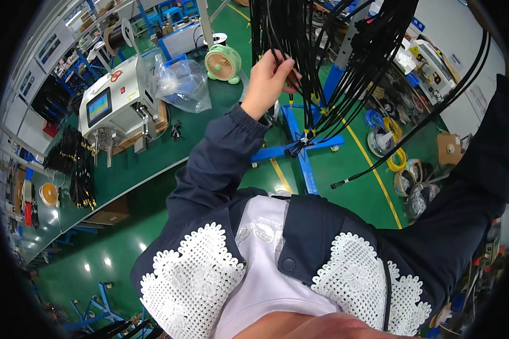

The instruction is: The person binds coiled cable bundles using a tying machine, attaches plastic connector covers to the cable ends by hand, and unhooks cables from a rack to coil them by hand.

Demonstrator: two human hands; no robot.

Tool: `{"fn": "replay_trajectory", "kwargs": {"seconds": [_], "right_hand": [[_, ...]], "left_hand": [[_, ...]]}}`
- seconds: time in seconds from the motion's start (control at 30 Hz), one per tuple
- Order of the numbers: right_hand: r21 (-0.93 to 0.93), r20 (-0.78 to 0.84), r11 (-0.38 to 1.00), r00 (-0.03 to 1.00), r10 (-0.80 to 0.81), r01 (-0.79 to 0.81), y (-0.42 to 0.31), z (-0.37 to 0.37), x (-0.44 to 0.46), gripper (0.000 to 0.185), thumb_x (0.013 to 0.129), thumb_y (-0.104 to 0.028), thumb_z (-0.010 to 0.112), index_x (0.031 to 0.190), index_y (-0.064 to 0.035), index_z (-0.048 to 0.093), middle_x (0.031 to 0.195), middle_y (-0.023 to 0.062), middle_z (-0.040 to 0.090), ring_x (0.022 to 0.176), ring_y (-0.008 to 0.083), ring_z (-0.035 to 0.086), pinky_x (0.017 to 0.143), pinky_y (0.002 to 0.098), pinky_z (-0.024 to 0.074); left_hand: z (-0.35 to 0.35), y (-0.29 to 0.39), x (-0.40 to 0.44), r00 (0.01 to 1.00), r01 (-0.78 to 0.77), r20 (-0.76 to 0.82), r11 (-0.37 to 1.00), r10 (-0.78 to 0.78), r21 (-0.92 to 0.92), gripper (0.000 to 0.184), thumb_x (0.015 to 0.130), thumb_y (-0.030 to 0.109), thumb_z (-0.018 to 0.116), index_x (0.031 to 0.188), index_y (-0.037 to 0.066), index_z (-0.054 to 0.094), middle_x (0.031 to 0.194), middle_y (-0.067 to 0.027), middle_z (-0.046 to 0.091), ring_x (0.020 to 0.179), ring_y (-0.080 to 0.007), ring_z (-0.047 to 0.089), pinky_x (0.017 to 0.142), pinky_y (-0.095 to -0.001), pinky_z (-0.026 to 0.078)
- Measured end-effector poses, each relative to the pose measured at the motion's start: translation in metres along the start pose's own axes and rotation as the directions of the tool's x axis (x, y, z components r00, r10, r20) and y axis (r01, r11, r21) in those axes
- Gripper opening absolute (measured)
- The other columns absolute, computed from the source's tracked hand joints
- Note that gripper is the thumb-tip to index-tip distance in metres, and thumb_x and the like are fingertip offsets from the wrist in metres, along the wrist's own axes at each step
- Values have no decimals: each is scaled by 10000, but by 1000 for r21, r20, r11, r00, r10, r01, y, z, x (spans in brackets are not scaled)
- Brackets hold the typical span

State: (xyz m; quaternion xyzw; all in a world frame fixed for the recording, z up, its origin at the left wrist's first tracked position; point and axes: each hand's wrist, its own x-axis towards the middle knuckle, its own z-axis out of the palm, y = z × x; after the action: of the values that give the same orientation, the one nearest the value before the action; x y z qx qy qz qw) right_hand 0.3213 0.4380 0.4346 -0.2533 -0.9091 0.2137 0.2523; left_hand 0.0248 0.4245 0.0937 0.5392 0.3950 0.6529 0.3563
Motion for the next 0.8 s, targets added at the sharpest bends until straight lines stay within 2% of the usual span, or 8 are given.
{"fn": "replay_trajectory", "kwargs": {"seconds": [0.13,0.2,0.27,0.37,0.4,0.6,0.73,0.8], "right_hand": [[-154,-30,988,1000,3,-8,7,10,-17,128,838,56,613,951,48,672,604,-35,489,484,11,368,428,185,246],[-46,121,999,993,9,-3,17,-1,-17,33,844,38,619,852,35,651,596,-34,484,490,21,381,442,183,262],[-149,94,981,986,140,-125,22,-12,-28,49,855,37,601,882,34,641,588,-17,494,471,29,384,431,181,261],[-443,42,884,982,185,-148,123,-89,-44,255,889,-152,604,1120,-54,559,939,14,608,803,31,508,649,172,403],[-404,34,866,941,337,-296,99,-74,-58,246,880,-145,611,1103,-53,561,935,14,614,770,32,504,632,166,398],[-201,-7,870,889,459,-451,93,-69,-76,179,852,-61,587,1031,-68,587,752,-67,494,601,-17,402,479,162,300],[-86,-36,984,987,154,-157,122,-100,-64,321,873,-140,596,1182,-64,560,989,-3,558,902,46,499,762,183,381],[-152,-104,987,994,38,-54,114,-106,-53,397,879,-186,607,1243,-46,538,1092,24,565,1033,64,498,861,199,382]], "left_hand": [[10,6,11,995,-101,-19,973,99,-206,122,977,152,459,1004,34,442,864,-122,638,707,-206,663,593,-324,581],[9,4,15,964,-262,-122,919,236,-293,163,984,197,459,1004,39,429,903,-150,627,756,-243,668,596,-351,587],[11,11,17,910,-407,-235,841,341,-356,189,985,226,462,1004,42,420,915,-161,620,782,-260,666,599,-368,591],[3,26,20,832,-517,-396,801,388,-301,203,996,246,427,1014,45,406,908,-157,614,755,-282,661,627,-411,594],[0,31,21,811,-540,-432,787,393,-297,193,1001,239,413,1014,46,407,904,-153,615,735,-279,661,619,-404,589],[-41,59,38,645,-642,-662,741,382,-197,164,1008,220,389,1009,60,424,736,-101,597,593,-229,611,507,-317,501],[-86,61,31,860,-484,-391,765,328,-424,171,1004,216,403,968,49,420,585,-27,483,429,-138,447,425,-270,382],[-101,37,34,698,-465,-587,883,411,67,331,917,200,571,1139,4,423,897,-116,548,766,-228,556,673,-338,463]]}}
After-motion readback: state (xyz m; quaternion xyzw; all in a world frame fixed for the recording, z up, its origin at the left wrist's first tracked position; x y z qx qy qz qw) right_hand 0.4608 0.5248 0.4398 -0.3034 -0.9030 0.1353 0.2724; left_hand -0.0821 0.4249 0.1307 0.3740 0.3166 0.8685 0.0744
